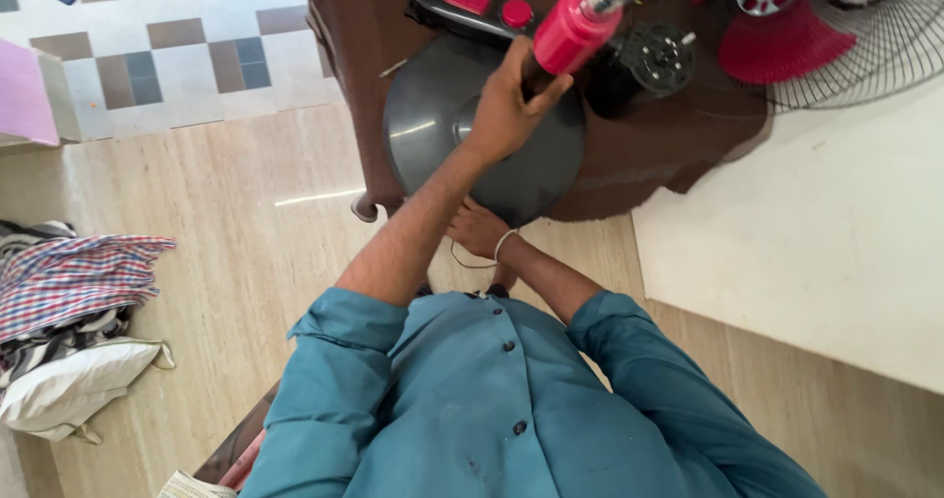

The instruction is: The person assembles a standing electric fan by attaching the motor housing to the stand, installing the fan blades, and securing the front grille. They use a cloth to wipe components and handle the fan parts one at a time.

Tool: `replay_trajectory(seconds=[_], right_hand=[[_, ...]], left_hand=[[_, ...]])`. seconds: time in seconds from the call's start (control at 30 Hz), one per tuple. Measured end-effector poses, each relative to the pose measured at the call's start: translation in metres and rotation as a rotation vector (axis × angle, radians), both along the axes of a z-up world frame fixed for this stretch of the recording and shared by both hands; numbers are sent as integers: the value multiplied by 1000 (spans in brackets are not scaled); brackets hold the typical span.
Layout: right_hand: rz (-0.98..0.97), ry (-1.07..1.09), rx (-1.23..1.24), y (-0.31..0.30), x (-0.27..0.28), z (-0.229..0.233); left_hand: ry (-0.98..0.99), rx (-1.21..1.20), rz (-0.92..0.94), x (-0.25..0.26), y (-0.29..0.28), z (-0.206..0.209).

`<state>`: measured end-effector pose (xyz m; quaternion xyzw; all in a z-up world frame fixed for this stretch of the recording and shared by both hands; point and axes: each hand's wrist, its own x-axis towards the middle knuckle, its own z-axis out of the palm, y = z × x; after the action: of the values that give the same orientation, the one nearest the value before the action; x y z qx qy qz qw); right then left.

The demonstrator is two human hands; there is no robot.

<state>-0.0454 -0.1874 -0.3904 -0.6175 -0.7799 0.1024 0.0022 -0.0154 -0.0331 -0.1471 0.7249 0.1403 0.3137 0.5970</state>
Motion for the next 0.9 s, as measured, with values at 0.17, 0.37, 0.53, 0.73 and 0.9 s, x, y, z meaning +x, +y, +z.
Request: replay_trajectory(seconds=[0.17, 0.37, 0.53, 0.73, 0.9], right_hand=[[173, 206, 53, 84, 22, 6], [-557, -141, 205, 148, 56, 38], [-27, -72, 314, 140, 24, 24], [108, -76, 115, 177, 45, 34], [-703, -70, 216, 218, 78, 46]], left_hand=[[-61, -4, -8, -9, 1, 11], [106, 153, 144, -18, -5, 21], [188, 225, 136, -15, -7, 16], [157, 295, 200, -22, -6, 12], [153, 309, 170, -25, -2, 10]])
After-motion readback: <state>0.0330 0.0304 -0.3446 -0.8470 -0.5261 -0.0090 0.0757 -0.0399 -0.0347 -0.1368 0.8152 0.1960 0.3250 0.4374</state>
